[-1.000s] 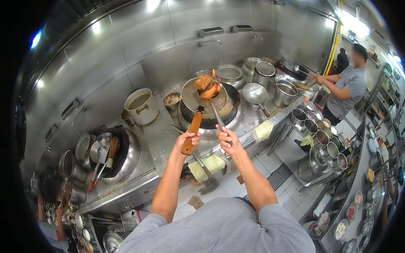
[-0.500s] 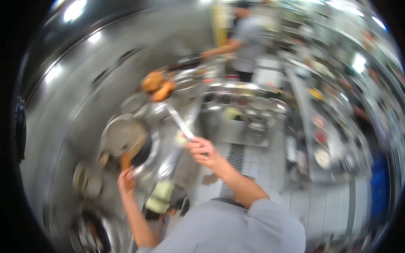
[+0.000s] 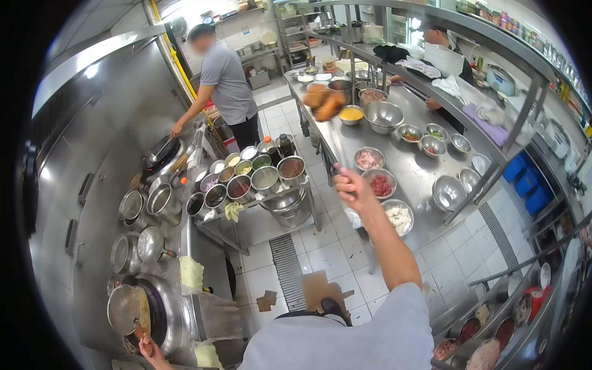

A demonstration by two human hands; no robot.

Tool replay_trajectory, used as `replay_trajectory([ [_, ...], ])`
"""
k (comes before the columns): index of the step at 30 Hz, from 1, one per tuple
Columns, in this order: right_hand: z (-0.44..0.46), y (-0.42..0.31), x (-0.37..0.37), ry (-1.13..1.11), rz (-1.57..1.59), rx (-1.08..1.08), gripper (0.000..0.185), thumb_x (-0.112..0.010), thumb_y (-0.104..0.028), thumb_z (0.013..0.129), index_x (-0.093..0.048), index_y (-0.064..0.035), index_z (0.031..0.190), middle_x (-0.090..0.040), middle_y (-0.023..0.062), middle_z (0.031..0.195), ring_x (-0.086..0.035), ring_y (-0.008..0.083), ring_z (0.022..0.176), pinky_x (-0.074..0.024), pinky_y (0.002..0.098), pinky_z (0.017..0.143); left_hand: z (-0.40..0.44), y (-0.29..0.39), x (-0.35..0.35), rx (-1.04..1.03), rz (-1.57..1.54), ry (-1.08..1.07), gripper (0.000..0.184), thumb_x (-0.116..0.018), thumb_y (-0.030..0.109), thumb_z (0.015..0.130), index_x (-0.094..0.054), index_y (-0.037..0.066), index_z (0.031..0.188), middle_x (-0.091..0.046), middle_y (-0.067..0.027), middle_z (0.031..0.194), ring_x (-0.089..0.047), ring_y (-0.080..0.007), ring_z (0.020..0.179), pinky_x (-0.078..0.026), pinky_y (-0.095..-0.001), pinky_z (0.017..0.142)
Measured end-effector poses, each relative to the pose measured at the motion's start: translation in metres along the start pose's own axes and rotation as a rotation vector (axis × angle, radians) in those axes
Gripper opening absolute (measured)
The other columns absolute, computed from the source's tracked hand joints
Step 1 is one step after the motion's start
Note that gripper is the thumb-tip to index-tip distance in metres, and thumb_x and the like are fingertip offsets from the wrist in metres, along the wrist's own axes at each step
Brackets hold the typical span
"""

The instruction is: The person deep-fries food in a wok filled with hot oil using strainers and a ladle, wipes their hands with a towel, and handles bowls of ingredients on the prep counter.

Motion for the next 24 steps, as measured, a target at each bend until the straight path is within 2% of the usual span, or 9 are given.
replay_trajectory([
  [8,0.089,-0.160,0.161,0.447,-0.359,0.324,0.007,-0.053,-0.012,0.088,-0.045,-0.0106,0.089,-0.040,-0.0018,0.062,-0.036,0.0038,0.040,-0.0255,0.0202,0.029,-0.014,0.024,0.049,-0.260,0.425,0.485,0.030,-0.065,0.014,0.071,-0.062,0.001,0.098,-0.061,-0.0119,0.099,-0.055,-0.0217,0.095,-0.044,-0.0351,0.084],
  [11,0.120,-0.207,0.262,0.843,-0.958,0.265,0.016,-0.051,-0.013,0.088,-0.048,-0.0051,0.101,-0.055,0.0099,0.072,-0.057,0.0179,0.053,-0.0447,0.0302,0.040,-0.017,0.014,0.029,-0.239,0.429,0.433,0.029,-0.063,0.016,0.075,-0.060,0.000,0.100,-0.058,-0.0106,0.094,-0.053,-0.0187,0.090,-0.044,-0.0329,0.080],
  [13,0.126,-0.240,0.290,1.347,-1.853,0.392,0.036,-0.052,-0.017,0.087,-0.047,-0.0010,0.118,-0.064,0.0214,0.096,-0.066,0.0334,0.084,-0.0538,0.0422,0.068,-0.016,0.000,-0.016,-0.251,0.312,0.345,0.028,-0.056,0.013,0.083,-0.055,-0.003,0.106,-0.053,-0.0062,0.082,-0.050,-0.0135,0.076,-0.044,-0.0269,0.070],
  [15,0.105,-0.220,0.246,1.371,-1.810,0.226,0.049,-0.052,-0.020,0.087,-0.041,-0.0010,0.131,-0.061,0.0222,0.116,-0.059,0.0392,0.108,-0.0470,0.0456,0.091,-0.028,-0.017,-0.073,-0.295,0.192,0.285,0.028,-0.050,0.011,0.092,-0.049,-0.006,0.113,-0.047,-0.0018,0.070,-0.048,-0.0084,0.062,-0.045,-0.0208,0.059],
  [16,0.114,-0.220,0.278,1.412,-1.795,0.438,0.051,-0.052,-0.026,0.089,-0.042,-0.0013,0.132,-0.062,0.0191,0.116,-0.060,0.0364,0.107,-0.0469,0.0450,0.092,-0.034,-0.036,-0.134,-0.225,0.492,0.274,0.025,-0.050,0.017,0.093,-0.056,-0.001,0.110,-0.048,0.0015,0.064,-0.047,-0.0068,0.056,-0.044,-0.0200,0.057],
  [17,0.141,-0.211,0.294,1.244,-1.965,0.356,0.053,-0.051,-0.027,0.089,-0.039,-0.0004,0.133,-0.061,0.0200,0.118,-0.057,0.0364,0.111,-0.0431,0.0462,0.095,-0.038,-0.031,-0.114,-0.244,0.498,0.573,0.023,-0.050,0.020,0.094,-0.059,0.001,0.102,-0.050,0.0027,0.062,-0.048,-0.0068,0.055,-0.042,-0.0205,0.055],
  [19,0.183,-0.176,0.325,0.478,-2.521,0.143,0.057,-0.051,-0.027,0.090,-0.033,0.0014,0.136,-0.058,0.0219,0.122,-0.050,0.0363,0.120,-0.0356,0.0485,0.102,-0.046,-0.021,-0.119,-0.379,0.377,0.607,0.018,-0.047,0.013,0.094,-0.057,-0.001,0.099,-0.051,0.0028,0.065,-0.048,-0.0079,0.055,-0.041,-0.0228,0.053],
  [21,0.231,-0.168,0.371,-0.413,-2.791,0.260,0.061,-0.050,-0.027,0.091,-0.028,0.0033,0.139,-0.055,0.0237,0.126,-0.044,0.0362,0.128,-0.0281,0.0509,0.109,-0.061,0.005,-0.094,-0.328,0.324,0.339,0.014,-0.050,0.007,0.091,-0.053,-0.005,0.097,-0.048,0.0009,0.067,-0.046,-0.0081,0.056,-0.038,-0.0215,0.049],
  [24,0.185,-0.148,0.267,0.601,-1.779,0.332,0.056,-0.051,-0.024,0.093,-0.029,-0.0049,0.141,-0.056,0.0132,0.096,-0.050,0.0229,0.083,-0.0366,0.0349,0.067,-0.081,0.025,-0.081,-0.418,0.267,0.519,0.024,-0.053,0.000,0.084,-0.041,0.000,0.105,-0.050,-0.0091,0.079,-0.049,-0.0126,0.058,-0.043,-0.0242,0.048],
])
Point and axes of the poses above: each hand's wrist, its own z-axis towards the middle knuckle, its own x-axis out of the back of the hand, y = z × x, the point moved 7 cm from there along z, towards the middle knuckle
